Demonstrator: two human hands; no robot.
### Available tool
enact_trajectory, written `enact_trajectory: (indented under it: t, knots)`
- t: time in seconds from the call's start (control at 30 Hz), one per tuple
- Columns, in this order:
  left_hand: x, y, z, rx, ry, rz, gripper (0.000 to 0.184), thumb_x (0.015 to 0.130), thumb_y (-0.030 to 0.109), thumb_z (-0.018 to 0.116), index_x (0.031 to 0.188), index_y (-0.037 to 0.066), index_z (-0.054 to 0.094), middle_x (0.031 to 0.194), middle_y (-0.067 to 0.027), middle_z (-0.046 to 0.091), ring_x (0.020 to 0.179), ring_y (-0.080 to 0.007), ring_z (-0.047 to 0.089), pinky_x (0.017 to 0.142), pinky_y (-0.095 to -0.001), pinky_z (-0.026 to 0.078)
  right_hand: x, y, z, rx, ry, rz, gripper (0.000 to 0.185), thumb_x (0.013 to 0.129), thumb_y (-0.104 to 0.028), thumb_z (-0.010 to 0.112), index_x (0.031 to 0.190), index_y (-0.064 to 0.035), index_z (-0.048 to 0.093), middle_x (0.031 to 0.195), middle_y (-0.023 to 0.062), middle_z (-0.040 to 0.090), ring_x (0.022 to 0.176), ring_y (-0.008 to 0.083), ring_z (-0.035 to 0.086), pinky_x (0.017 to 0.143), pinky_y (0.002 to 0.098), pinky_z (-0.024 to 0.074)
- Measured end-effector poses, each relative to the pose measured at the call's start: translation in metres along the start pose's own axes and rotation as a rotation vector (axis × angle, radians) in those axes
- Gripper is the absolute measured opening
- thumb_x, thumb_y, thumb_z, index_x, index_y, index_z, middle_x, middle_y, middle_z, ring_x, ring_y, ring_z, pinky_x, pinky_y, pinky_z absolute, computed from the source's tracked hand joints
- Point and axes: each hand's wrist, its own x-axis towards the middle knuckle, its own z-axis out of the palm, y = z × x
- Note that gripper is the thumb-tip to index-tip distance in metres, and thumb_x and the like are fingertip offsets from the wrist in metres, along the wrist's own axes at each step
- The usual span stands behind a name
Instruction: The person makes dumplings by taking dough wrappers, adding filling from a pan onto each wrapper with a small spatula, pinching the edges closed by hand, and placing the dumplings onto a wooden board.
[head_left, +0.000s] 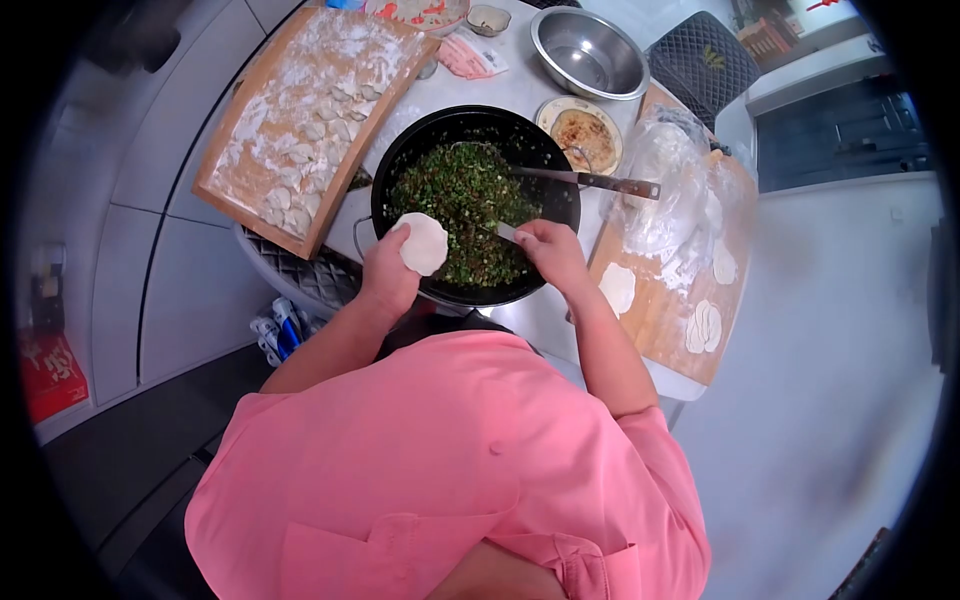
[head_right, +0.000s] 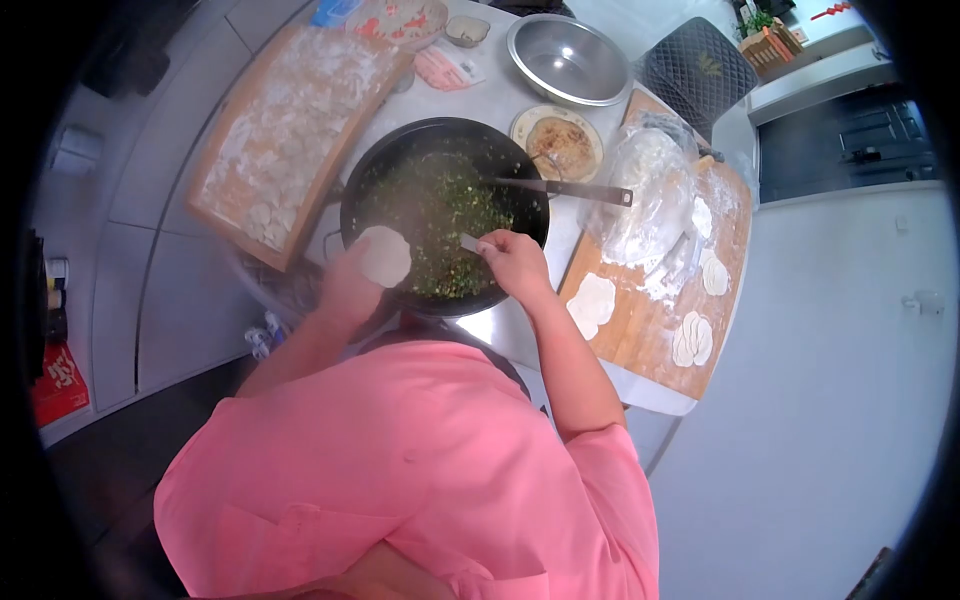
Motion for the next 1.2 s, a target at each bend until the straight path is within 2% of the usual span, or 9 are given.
enact_trajectory:
  t: [0.07, 0.13, 0.2, 0.23, 0.33, 0.63, 1.0, 1.17, 1.2]
  knots:
    - [0.006, -0.006, 0.007, -0.643, -0.065, -0.177, 0.039, 0.085, 0.001, 0.051, 0.123, -0.004, 0.044, 0.114, -0.0141, 0.057, 0.103, -0.0238, 0.057, 0.088, -0.0324, 0.047, -0.005, -0.008, -0.006, 0.002, 0.029, -0.015, 0.021, 0.081, -0.022, 0.058, 0.089, -0.0058, 0.066, 0.073, 0.0138, 0.063, 0.069, 0.0287, 0.061, 0.064, 0.0363, 0.0458]
    - [-0.002, 0.028, 0.019, 0.401, -0.198, 0.067, 0.034, 0.090, 0.007, 0.046, 0.122, -0.002, 0.044, 0.114, -0.0135, 0.056, 0.102, -0.0231, 0.058, 0.087, -0.0328, 0.048, -0.016, -0.021, -0.010, -0.036, 0.062, -0.058, 0.019, 0.081, -0.021, 0.057, 0.090, -0.0069, 0.066, 0.074, 0.0131, 0.064, 0.069, 0.0289, 0.061, 0.064, 0.0367, 0.0461]
    - [0.020, 0.012, 0.035, 0.262, -0.301, 0.053, 0.034, 0.094, 0.018, 0.038, 0.122, 0.000, 0.044, 0.119, -0.0158, 0.052, 0.108, -0.0263, 0.054, 0.091, -0.0397, 0.045, -0.026, -0.033, -0.010, -0.076, 0.096, -0.103, 0.018, 0.081, -0.020, 0.057, 0.091, -0.0080, 0.066, 0.074, 0.0124, 0.064, 0.069, 0.0290, 0.061, 0.063, 0.0371, 0.0463]
    - [0.038, -0.016, 0.048, -0.419, -0.373, -0.086, 0.039, 0.081, 0.018, 0.056, 0.116, 0.001, 0.050, 0.112, -0.0147, 0.057, 0.104, -0.0249, 0.056, 0.089, -0.0354, 0.045, -0.031, -0.038, -0.008, -0.197, 0.209, -0.233, 0.016, 0.081, -0.018, 0.057, 0.092, -0.0100, 0.066, 0.074, 0.0114, 0.063, 0.069, 0.0287, 0.061, 0.062, 0.0378, 0.0465]
    - [0.044, -0.013, 0.057, -1.123, -0.482, -0.153, 0.049, 0.067, 0.021, 0.077, 0.108, 0.003, 0.058, 0.105, -0.0122, 0.062, 0.098, -0.0215, 0.060, 0.084, -0.0308, 0.047, -0.040, -0.040, -0.004, -0.437, 0.336, -0.415, 0.021, 0.080, -0.013, 0.058, 0.099, -0.0144, 0.064, 0.075, 0.0087, 0.058, 0.070, 0.0263, 0.059, 0.058, 0.0385, 0.0466]
    - [0.046, 0.007, 0.061, -1.214, -0.562, -0.052, 0.046, 0.067, 0.023, 0.077, 0.101, 0.001, 0.057, 0.097, -0.0125, 0.064, 0.092, -0.0218, 0.062, 0.079, -0.0309, 0.049, -0.059, -0.036, 0.009, -0.483, 0.355, -0.587, 0.045, 0.071, -0.002, 0.057, 0.114, -0.0130, 0.059, 0.076, 0.0072, 0.048, 0.071, 0.0244, 0.052, 0.053, 0.0369, 0.0456]
    - [0.052, 0.014, 0.045, -1.204, -0.396, -0.075, 0.049, 0.063, 0.024, 0.079, 0.099, 0.001, 0.054, 0.094, -0.0150, 0.063, 0.092, -0.0267, 0.061, 0.078, -0.0328, 0.049, -0.069, -0.036, 0.005, -0.452, 0.351, -0.621, 0.047, 0.068, 0.000, 0.056, 0.113, -0.0130, 0.061, 0.075, 0.0077, 0.047, 0.069, 0.0250, 0.052, 0.050, 0.0370, 0.0441]
    - [0.062, 0.006, 0.038, -0.966, -0.393, 0.109, 0.043, 0.090, 0.036, 0.035, 0.114, 0.002, 0.048, 0.114, -0.0140, 0.055, 0.107, -0.0293, 0.051, 0.094, -0.0433, 0.038, -0.068, -0.027, 0.017, -0.463, 0.360, -0.668, 0.046, 0.069, -0.001, 0.057, 0.113, -0.0150, 0.060, 0.076, 0.0072, 0.046, 0.069, 0.0250, 0.052, 0.049, 0.0368, 0.0439]
    - [0.065, 0.007, 0.035, -0.941, -0.369, 0.124, 0.044, 0.091, 0.036, 0.033, 0.115, 0.002, 0.047, 0.115, -0.0140, 0.054, 0.109, -0.0296, 0.050, 0.095, -0.0445, 0.037, -0.070, -0.026, 0.017, -0.480, 0.354, -0.663, 0.047, 0.069, -0.001, 0.058, 0.114, -0.0153, 0.060, 0.076, 0.0072, 0.046, 0.068, 0.0252, 0.052, 0.049, 0.0368, 0.0438]
